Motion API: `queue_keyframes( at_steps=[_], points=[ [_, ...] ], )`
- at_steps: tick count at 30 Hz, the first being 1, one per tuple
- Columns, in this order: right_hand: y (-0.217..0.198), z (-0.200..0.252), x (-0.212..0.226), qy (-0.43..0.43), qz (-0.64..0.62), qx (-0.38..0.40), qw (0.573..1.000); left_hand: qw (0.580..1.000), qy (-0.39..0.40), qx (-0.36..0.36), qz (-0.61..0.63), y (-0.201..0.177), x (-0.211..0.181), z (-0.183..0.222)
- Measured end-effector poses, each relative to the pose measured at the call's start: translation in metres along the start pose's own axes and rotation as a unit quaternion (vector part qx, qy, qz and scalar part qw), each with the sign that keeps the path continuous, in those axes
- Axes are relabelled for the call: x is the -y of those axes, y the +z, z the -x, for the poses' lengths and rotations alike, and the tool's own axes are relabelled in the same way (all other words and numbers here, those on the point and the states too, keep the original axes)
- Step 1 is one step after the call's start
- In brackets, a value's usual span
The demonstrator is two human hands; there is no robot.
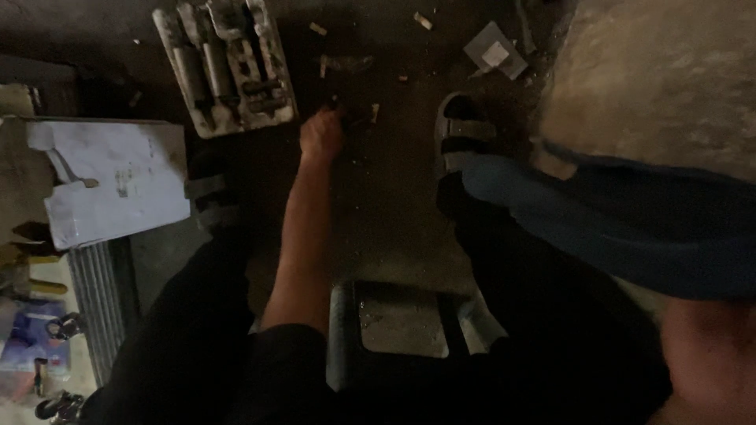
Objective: Cleaning and inspecting several motorcycle spark plugs with a cloth.
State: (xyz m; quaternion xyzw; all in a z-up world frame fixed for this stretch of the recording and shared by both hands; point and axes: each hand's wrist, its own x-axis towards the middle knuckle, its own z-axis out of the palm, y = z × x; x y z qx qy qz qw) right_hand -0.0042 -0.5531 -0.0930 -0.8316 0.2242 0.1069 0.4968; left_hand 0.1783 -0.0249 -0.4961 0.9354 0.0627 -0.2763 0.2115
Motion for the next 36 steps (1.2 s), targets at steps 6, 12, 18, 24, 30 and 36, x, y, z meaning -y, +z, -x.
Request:
queue_keyframes(
  at_steps=[6,12,18,24,30,36],
  points=[
    [0.005,-0.002,0.004,0.059,-0.775,0.054,0.627,0.998,-0.015,0.051,-0.044,-0.029,-0.008,0.003],
    [0.007,-0.001,0.010,0.069,-0.777,0.058,0.624,0.996,-0.050,0.074,0.006,-0.039,-0.010,0.020],
    [0.054,0.003,0.028,0.073,-0.779,0.060,0.620,0.997,-0.042,0.059,-0.001,-0.020,-0.003,0.032],
    [0.031,-0.014,0.112,-0.011,-0.665,0.124,0.737,0.952,0.057,-0.116,0.278,-0.034,-0.018,0.043],
    [0.129,-0.024,0.147,-0.082,-0.534,0.179,0.822,0.901,0.085,-0.020,0.425,-0.174,-0.117,0.122],
    [0.131,-0.031,0.160,-0.103,-0.571,0.217,0.785,0.842,0.376,-0.061,0.382,-0.262,-0.160,0.179]
  ],
)
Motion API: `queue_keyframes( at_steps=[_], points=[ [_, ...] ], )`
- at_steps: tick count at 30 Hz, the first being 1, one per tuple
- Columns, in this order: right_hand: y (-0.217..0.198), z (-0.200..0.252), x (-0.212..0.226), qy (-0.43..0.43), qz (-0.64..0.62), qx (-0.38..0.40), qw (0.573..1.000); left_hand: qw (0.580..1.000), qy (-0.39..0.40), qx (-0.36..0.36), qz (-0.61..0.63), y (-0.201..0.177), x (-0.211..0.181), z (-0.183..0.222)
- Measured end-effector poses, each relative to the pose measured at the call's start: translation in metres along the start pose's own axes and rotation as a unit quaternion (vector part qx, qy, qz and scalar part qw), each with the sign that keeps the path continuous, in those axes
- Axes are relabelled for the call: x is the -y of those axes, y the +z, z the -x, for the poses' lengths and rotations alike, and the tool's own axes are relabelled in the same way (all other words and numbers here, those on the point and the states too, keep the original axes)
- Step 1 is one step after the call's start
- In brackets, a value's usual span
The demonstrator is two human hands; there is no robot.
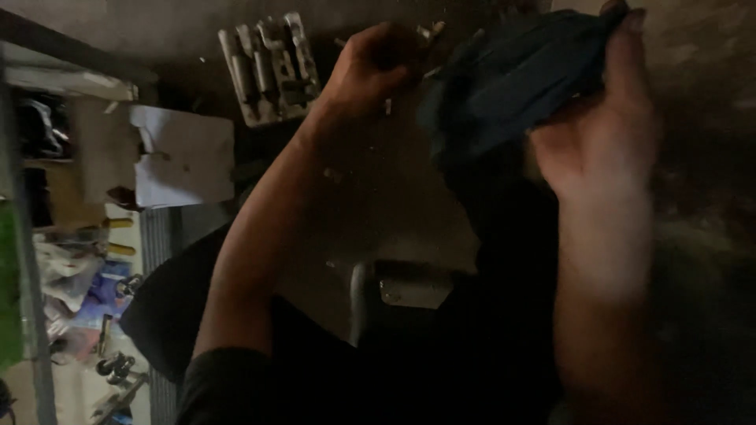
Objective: Cleaning and inspecting several motorcycle spark plugs with a cloth.
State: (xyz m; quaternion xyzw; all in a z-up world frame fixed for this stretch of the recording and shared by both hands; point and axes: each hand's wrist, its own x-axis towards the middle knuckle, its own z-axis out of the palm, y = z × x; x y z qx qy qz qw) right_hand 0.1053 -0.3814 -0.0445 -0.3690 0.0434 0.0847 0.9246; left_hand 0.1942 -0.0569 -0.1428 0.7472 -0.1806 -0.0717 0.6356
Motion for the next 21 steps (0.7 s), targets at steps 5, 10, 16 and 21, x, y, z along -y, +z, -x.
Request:
queue_keyframes(
  at_steps=[5,10,16,21],
  points=[
    [0.042,0.003,0.000,0.014,-0.037,-0.101,0.994,0.971,0.103,0.057,-0.206,-0.021,-0.110,0.008],
    [0.033,-0.003,-0.027,-0.104,0.218,0.183,0.953,0.938,0.085,0.084,-0.326,-0.027,-0.194,0.055],
    [0.164,0.043,-0.041,-0.074,0.502,0.183,0.842,0.964,0.096,0.027,-0.246,-0.034,-0.229,0.100],
    [0.129,0.022,-0.064,-0.291,0.620,0.166,0.709,0.982,0.006,-0.081,-0.172,-0.039,-0.212,0.117]
  ],
)
